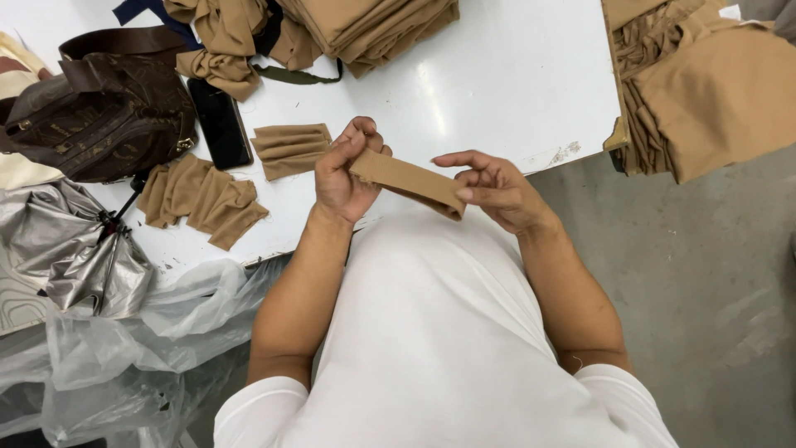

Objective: Folding small pleated fabric pieces on a work table in a factory setting.

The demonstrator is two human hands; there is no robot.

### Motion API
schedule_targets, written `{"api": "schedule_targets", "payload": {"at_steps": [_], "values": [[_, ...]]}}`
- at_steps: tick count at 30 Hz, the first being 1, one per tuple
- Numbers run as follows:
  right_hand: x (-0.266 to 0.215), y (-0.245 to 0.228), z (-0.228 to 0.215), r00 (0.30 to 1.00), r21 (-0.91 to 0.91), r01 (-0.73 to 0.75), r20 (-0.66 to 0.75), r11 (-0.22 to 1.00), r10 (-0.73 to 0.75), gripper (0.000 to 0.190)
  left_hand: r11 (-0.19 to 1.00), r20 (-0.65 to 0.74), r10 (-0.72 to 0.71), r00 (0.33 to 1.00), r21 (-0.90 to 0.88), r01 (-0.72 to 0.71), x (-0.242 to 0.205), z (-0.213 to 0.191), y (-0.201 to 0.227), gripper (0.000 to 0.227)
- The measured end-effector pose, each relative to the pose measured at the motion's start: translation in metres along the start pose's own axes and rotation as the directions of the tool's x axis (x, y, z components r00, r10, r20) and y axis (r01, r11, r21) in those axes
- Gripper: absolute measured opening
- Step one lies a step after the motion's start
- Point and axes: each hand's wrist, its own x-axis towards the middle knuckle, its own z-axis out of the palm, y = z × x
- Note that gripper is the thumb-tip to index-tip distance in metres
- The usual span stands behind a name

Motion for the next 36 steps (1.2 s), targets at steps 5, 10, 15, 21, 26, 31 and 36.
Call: {"api": "schedule_targets", "payload": {"at_steps": [5,10,15,21,26,31,36], "values": [[-0.005,-0.009,-0.031,0.993,-0.068,0.086,-0.079,0.994,-0.091,0.059,0.824,0.033,-0.044,0.999,0.566,0.018,-0.001,0.002,0.005,0.03],[0.003,-0.015,-0.032,0.998,-0.63,-0.042,-0.065,0.776,0.001,0.057,0.332,-0.052,-0.1,0.994,0.94,0.083,-0.001,-0.006,0.015,0.031],[0.014,0.0,-0.038,0.983,-0.831,-0.175,-0.117,0.529,0.141,0.03,0.381,-0.096,-0.131,0.987,0.914,0.139,-0.014,-0.024,0.01,0.013],[0.039,0.061,-0.072,0.989,-0.997,-0.044,-0.051,-0.056,0.136,0.028,-0.128,-0.23,-0.149,0.962,0.969,0.212,-0.016,-0.076,0.004,0.025],[0.049,0.087,-0.082,0.987,-0.97,-0.035,-0.071,-0.24,0.142,0.039,-0.288,-0.285,-0.011,0.959,0.919,0.27,-0.015,-0.123,-0.023,0.015],[0.048,0.071,-0.075,0.98,-0.979,-0.153,-0.133,0.134,0.149,0.059,-0.303,-0.226,0.062,0.972,0.924,0.234,-0.015,-0.124,-0.031,0.009],[0.044,0.078,-0.077,0.959,-0.977,-0.204,-0.187,0.062,0.211,0.044,-0.299,-0.23,0.123,0.965,0.919,0.258,-0.018,-0.128,-0.043,0.013]]}}
